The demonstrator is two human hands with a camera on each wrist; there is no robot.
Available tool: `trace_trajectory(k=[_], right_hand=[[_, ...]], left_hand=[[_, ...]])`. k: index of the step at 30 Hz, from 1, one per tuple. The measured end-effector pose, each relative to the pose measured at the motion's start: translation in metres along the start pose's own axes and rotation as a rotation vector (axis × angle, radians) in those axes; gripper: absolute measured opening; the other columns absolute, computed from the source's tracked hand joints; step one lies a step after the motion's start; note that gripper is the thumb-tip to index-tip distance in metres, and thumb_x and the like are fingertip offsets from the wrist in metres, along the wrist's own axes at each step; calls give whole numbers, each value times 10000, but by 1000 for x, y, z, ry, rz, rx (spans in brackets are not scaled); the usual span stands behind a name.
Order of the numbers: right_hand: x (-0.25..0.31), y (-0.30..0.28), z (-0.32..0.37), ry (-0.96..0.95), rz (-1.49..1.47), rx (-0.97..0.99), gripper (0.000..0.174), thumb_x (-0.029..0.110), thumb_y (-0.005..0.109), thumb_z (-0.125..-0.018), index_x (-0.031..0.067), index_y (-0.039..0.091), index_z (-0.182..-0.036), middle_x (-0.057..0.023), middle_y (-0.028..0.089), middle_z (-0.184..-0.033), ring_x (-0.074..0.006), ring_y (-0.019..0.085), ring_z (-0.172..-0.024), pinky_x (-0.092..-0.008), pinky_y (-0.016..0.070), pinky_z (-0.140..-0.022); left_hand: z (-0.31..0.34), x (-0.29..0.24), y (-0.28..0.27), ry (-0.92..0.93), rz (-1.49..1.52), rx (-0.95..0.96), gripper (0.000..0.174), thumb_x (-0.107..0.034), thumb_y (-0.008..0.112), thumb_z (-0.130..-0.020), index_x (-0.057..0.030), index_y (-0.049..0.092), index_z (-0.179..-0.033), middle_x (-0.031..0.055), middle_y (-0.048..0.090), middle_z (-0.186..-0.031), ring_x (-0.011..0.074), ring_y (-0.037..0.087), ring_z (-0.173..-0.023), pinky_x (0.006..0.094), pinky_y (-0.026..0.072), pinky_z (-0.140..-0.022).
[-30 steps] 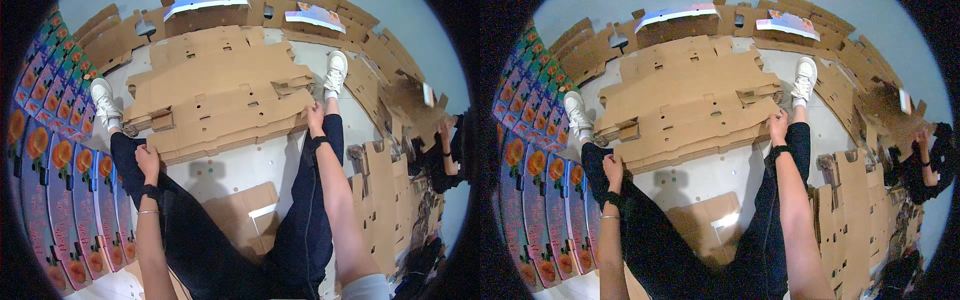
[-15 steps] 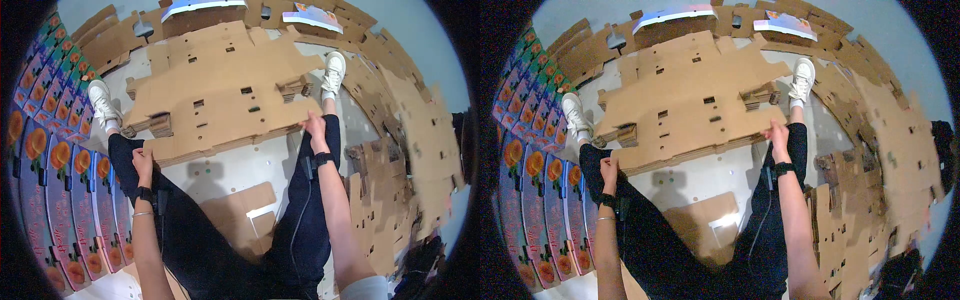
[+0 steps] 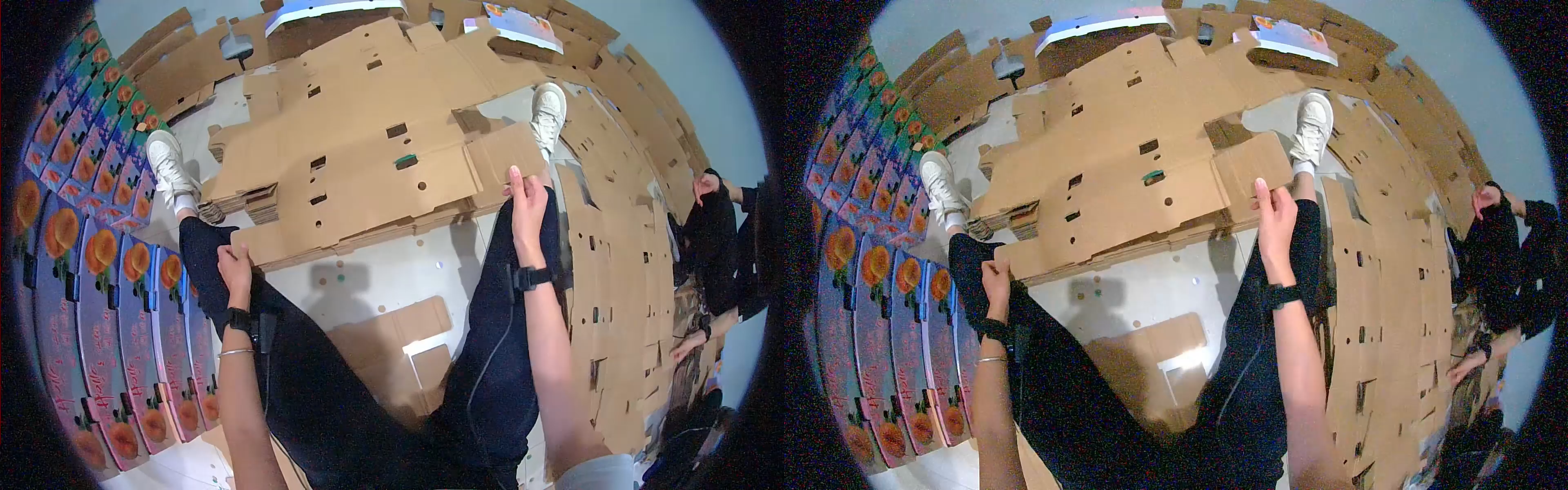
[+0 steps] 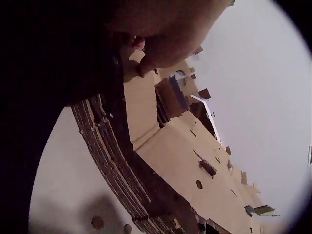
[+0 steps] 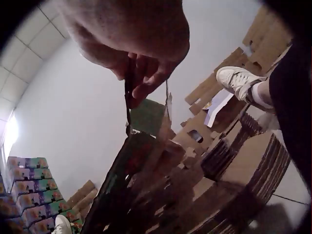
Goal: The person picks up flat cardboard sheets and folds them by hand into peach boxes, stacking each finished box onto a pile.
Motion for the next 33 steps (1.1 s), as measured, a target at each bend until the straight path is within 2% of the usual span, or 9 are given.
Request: trace_trajectory(k=[5,7,9,17,22,27,29,32,33], right_hand=[[-29,-7,11,66,-98,-19,276,262,567,-977,-10,610,-978,-30,642,-817,-76,579,-674,-232,465,-600],[-86,-15,18,437,-36,34,305,281,568,-971,-20,609,-1002,-77,676,-871,-113,640,-664,-238,473,-566],[-106,-9,26,534,9,54,324,290,564,-967,-30,604,-1001,-127,688,-911,-160,682,-672,-250,486,-546],[-96,-10,23,505,-75,37,323,284,559,-969,-33,579,-1030,-120,676,-882,-177,684,-686,-252,495,-560],[-130,-4,6,545,-255,-55,315,283,573,-965,-31,575,-984,-121,669,-860,-166,663,-644,-244,489,-551],[-154,2,-8,568,-120,-30,322,275,573,-963,-46,567,-991,-147,679,-866,-191,663,-623,-260,496,-500],[-172,1,3,732,-175,-56,325,262,534,-979,-60,556,-1018,-159,683,-876,-218,677,-641,-280,509,-491],[-177,2,10,731,-209,-53,335,254,498,-989,-73,538,-1050,-175,680,-875,-248,690,-658,-293,528,-505],[-176,4,13,731,-225,-51,341,250,480,-994,-80,529,-1066,-183,679,-875,-262,697,-667,-300,537,-512]], left_hand=[[0,0,-2,26,57,4,309,-235,680,-849,-1,491,-921,178,604,-821,341,598,-796,411,463,-752],[0,-3,-2,56,106,-39,276,-216,649,-867,-3,484,-930,171,599,-832,333,587,-789,405,460,-757],[3,-14,-5,57,121,-36,251,-209,622,-889,-7,483,-939,169,596,-840,323,585,-793,399,458,-763],[10,-30,-9,141,268,-16,209,-204,517,-968,0,498,-928,143,583,-828,231,551,-792,370,443,-764],[4,-18,-5,-20,335,15,267,-223,510,-970,21,518,-863,129,573,-784,195,506,-748,349,439,-738],[9,-26,-7,-56,231,-11,284,-230,512,-961,35,536,-862,148,583,-797,244,535,-750,366,435,-746],[6,-8,5,-92,201,2,283,-227,520,-952,41,544,-863,160,584,-812,271,548,-769,382,432,-761],[-4,21,14,26,58,-89,312,-264,551,-934,25,537,-819,120,548,-795,230,527,-727,371,418,-686],[-2,18,11,67,11,-95,281,-235,554,-918,36,557,-845,155,553,-830,296,527,-791,409,412,-752]])
Point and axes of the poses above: each hand's wrist, its own z-axis away from the middle knuckle, its own y-axis out of the palm, x = y × z, the point moved 4 cm from there along -z, towards the middle knuckle
